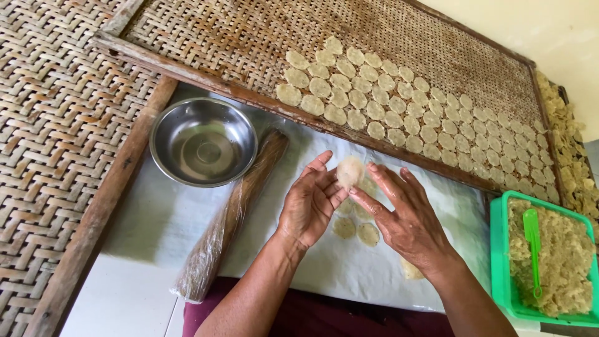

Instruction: Placing small circles of dough onto a drying rack.

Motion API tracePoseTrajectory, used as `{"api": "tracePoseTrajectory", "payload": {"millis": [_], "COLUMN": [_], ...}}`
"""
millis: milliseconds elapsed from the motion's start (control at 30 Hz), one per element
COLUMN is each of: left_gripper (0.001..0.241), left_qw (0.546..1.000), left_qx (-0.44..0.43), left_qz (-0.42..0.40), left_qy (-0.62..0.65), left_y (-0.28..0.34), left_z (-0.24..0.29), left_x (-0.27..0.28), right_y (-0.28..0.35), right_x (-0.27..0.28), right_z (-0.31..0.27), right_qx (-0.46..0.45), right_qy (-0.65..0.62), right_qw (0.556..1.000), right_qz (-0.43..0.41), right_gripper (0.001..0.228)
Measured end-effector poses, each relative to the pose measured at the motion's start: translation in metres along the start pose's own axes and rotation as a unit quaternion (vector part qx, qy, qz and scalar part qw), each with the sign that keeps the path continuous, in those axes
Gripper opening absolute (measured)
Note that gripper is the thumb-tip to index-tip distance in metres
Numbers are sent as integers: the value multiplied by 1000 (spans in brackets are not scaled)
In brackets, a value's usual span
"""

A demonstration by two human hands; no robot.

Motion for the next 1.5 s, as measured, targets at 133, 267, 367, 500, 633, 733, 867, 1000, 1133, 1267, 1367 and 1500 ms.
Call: {"api": "tracePoseTrajectory", "payload": {"millis": [133,267,367,500,633,733,867,1000,1133,1267,1367,1500], "left_gripper": [47,52,55,59,62,66,68,68,65,57,52,47], "left_qw": [999,994,991,985,982,978,974,975,977,986,989,989], "left_qx": [-27,-57,-74,-99,-113,-136,-158,-170,-163,-119,-109,-108], "left_qz": [-20,-73,-86,-106,-118,-120,-124,-116,-121,-121,-101,-99], "left_qy": [27,56,66,94,95,105,104,86,59,8,-14,-31], "left_y": [11,16,17,23,26,27,31,31,33,33,32,31], "left_z": [21,30,32,39,43,46,50,53,54,48,44,43], "left_x": [-17,-25,-25,-32,-34,-34,-35,-36,-38,-44,-41,-40], "right_y": [3,-1,-10,-17,-22,-20,-19,-20,-6,-31,-34,-33], "right_x": [-9,-13,-10,-8,-9,-15,-21,-19,-43,-32,-37,-37], "right_z": [0,-4,-11,-20,-32,-36,-35,-28,15,34,40,49], "right_qx": [2,-4,-10,-5,-32,-40,-134,-219,-262,-278,-274,-294], "right_qy": [33,47,41,8,-13,6,-59,-157,-230,-592,-650,-585], "right_qw": [999,998,998,996,996,997,989,963,936,751,702,750], "right_qz": [25,35,49,86,83,67,34,-26,-54,91,93,96], "right_gripper": [80,86,87,89,94,96,94,92,58,58,55,51]}}
Point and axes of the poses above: each hand's wrist, its own y-axis away from the middle knuckle, its own x-axis out of the back of the hand, z = x × y, the point moved 6 cm from there along -y, towards the middle knuckle, and after that the axes turned 6 degrees about z, right-handed, at the moved point
